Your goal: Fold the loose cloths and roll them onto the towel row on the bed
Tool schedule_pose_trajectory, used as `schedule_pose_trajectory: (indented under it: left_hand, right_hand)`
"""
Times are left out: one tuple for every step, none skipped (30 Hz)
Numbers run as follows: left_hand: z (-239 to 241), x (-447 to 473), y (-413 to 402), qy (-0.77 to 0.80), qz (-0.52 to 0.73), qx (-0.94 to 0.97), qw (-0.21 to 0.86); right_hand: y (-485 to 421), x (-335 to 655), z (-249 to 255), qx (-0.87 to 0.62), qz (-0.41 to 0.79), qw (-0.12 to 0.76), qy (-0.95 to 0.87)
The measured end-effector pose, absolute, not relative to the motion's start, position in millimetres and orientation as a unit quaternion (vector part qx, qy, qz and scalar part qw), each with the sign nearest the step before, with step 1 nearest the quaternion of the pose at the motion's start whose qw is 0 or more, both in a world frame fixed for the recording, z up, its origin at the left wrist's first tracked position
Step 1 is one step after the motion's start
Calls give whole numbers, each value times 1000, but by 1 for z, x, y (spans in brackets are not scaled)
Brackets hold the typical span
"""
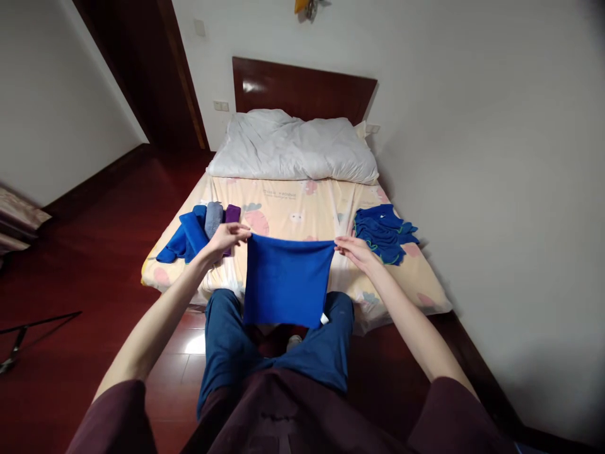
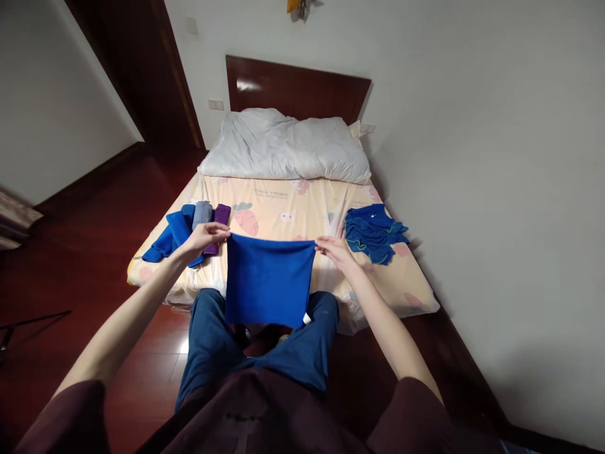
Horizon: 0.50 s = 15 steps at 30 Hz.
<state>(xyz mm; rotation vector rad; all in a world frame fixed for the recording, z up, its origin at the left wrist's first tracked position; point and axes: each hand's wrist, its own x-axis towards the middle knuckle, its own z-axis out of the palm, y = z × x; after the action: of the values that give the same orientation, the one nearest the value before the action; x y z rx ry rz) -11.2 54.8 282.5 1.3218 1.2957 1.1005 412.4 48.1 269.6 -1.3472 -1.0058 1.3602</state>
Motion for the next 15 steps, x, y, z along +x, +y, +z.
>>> schedule_pose_trajectory:
  left_hand:
    - [288,-8,73,530,464,542,457]
    - [296,-4,90,528,486,546,434]
    - [306,-1,105,520,507,553,408]
    - [316,2,117,509,526,564,381]
    - [324,4,126,498,544,575,353]
    - [331,6,131,489,558,586,327]
    - [335,6,132,485,567,594,301]
    - [335,6,131,485,573,599,278]
    - [332,5,127,489,575,603,258]
    - [324,2,122,497,572,606,242]
    - [312,-1,116,505,567,609,230]
    - [297,-4,110,514,559,611,224]
    - [279,-6,103,524,548,612,224]
    - [258,-9,96,535,533,614,230]
    - [235,-10,88,550,514,613,241]
  right_hand:
    - [63,410,273,-550,532,487,-421]
    - [78,408,278,-548,502,509,-435]
    - [92,406,283,-543,464,534,-452]
    - [105,405,287,-535,424,561,-469]
    - [114,404,291,-523,385,586,-484]
    - [122,404,293,-510,351,609,-496]
    - [126,405,293,-498,326,626,-504]
    - [128,406,291,-488,311,638,-509]
    - [127,407,286,-482,302,644,-512]
    - [124,407,278,-481,299,643,-516]
    - [120,408,267,-484,301,636,-521]
    - [114,407,253,-493,307,624,-524]
    - [107,405,236,-505,316,608,-525]
    - [99,402,217,-520,329,591,-522]
    - [90,398,196,-538,345,571,-515]
